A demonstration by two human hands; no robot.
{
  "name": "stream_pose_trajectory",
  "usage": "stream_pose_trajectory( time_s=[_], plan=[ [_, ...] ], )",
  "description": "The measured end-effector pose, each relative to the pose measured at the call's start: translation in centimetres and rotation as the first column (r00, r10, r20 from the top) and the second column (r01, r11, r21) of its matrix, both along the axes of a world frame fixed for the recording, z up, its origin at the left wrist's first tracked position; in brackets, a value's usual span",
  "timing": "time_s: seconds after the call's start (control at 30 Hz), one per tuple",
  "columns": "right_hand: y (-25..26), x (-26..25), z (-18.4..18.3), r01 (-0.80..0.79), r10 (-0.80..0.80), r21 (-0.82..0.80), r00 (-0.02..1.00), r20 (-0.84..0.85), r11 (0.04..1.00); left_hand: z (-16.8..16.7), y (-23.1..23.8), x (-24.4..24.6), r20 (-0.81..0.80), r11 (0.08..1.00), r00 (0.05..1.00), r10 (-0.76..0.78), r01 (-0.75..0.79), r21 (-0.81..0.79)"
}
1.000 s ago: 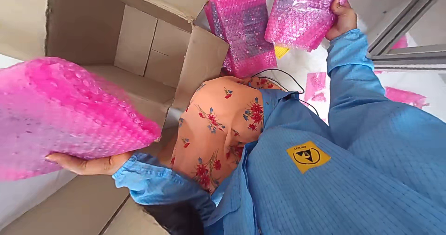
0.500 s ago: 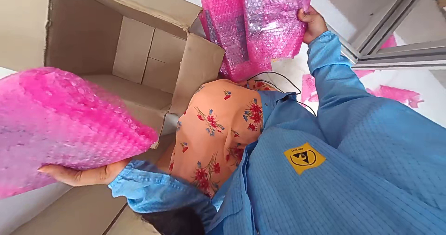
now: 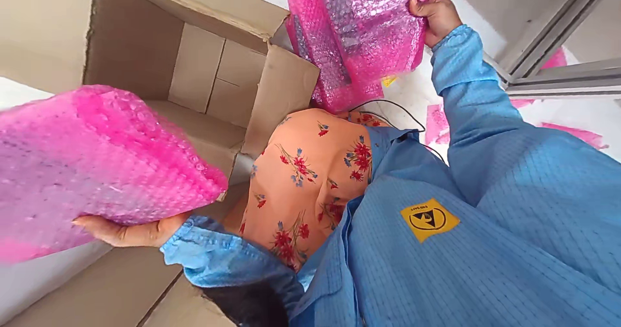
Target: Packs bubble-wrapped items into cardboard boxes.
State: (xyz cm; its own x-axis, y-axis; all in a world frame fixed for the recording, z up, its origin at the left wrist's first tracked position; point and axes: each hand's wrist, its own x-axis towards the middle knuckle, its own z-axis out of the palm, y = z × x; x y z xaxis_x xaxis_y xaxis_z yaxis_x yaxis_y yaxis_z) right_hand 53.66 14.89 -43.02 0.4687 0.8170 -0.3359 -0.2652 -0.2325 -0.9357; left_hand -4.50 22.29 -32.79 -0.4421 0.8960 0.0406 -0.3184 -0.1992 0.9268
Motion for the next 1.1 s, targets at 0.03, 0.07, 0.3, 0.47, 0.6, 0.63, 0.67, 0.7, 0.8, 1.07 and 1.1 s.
stream_pose_trajectory(
  time_s=[0.03, 0.07, 0.3, 0.47, 0.6, 0.63, 0.67, 0.7, 0.8, 1.07, 1.1],
  plan=[
    [0.2, 0.2, 0.2, 0.026, -0.026, 0.002, 1.000, 0.018, 1.000, -0.1, 0.0, -0.3, 0.003, 1.000, 1.000, -0.009, 0.009, 0.006],
    [0.3, 0.4, 0.3, 0.060, -0.060, 0.004, 0.997, 0.037, 0.998, -0.3, 0.0, -0.6, 0.001, 1.000, 1.000, -0.019, 0.019, 0.011],
    [-2.1, 3.7, 1.8, 0.323, -0.324, 0.020, 0.943, 0.084, 0.946, -0.8, 0.1, 0.0, 0.091, 0.995, 0.994, -0.061, 0.068, -0.075],
    [-4.5, 5.2, 1.8, 0.351, -0.355, 0.068, 0.932, 0.066, 0.934, -1.1, 0.2, 1.6, 0.136, 0.985, 0.988, -0.069, 0.089, -0.146],
    [-4.8, 5.0, 1.7, 0.361, -0.363, 0.033, 0.927, 0.095, 0.932, -1.2, 0.4, 2.1, 0.114, 0.983, 0.989, -0.096, 0.112, -0.148],
    [-4.8, 5.0, 1.7, 0.365, -0.365, 0.023, 0.925, 0.100, 0.931, -1.2, 0.4, 2.3, 0.103, 0.983, 0.990, -0.094, 0.109, -0.147],
    [-4.8, 4.9, 1.6, 0.364, -0.363, 0.015, 0.926, 0.105, 0.931, -1.2, 0.3, 2.4, 0.098, 0.984, 0.991, -0.094, 0.108, -0.142],
    [-4.8, 4.9, 1.6, 0.363, -0.362, 0.012, 0.926, 0.108, 0.932, -1.2, 0.3, 2.4, 0.099, 0.985, 0.990, -0.099, 0.112, -0.133],
    [-4.8, 5.2, 1.5, 0.356, -0.356, 0.016, 0.927, 0.118, 0.934, -1.2, 0.2, 2.4, 0.090, 0.984, 0.989, -0.121, 0.132, -0.122],
    [-6.2, 6.8, 0.6, 0.330, -0.291, -0.119, 0.921, 0.260, 0.937, -1.2, 0.2, 2.5, 0.090, 0.983, 0.989, -0.121, 0.132, -0.125],
    [-6.6, 7.0, 0.4, 0.302, -0.250, -0.150, 0.924, 0.289, 0.941, -1.2, 0.2, 2.5, 0.092, 0.983, 0.989, -0.120, 0.131, -0.129]
  ],
)
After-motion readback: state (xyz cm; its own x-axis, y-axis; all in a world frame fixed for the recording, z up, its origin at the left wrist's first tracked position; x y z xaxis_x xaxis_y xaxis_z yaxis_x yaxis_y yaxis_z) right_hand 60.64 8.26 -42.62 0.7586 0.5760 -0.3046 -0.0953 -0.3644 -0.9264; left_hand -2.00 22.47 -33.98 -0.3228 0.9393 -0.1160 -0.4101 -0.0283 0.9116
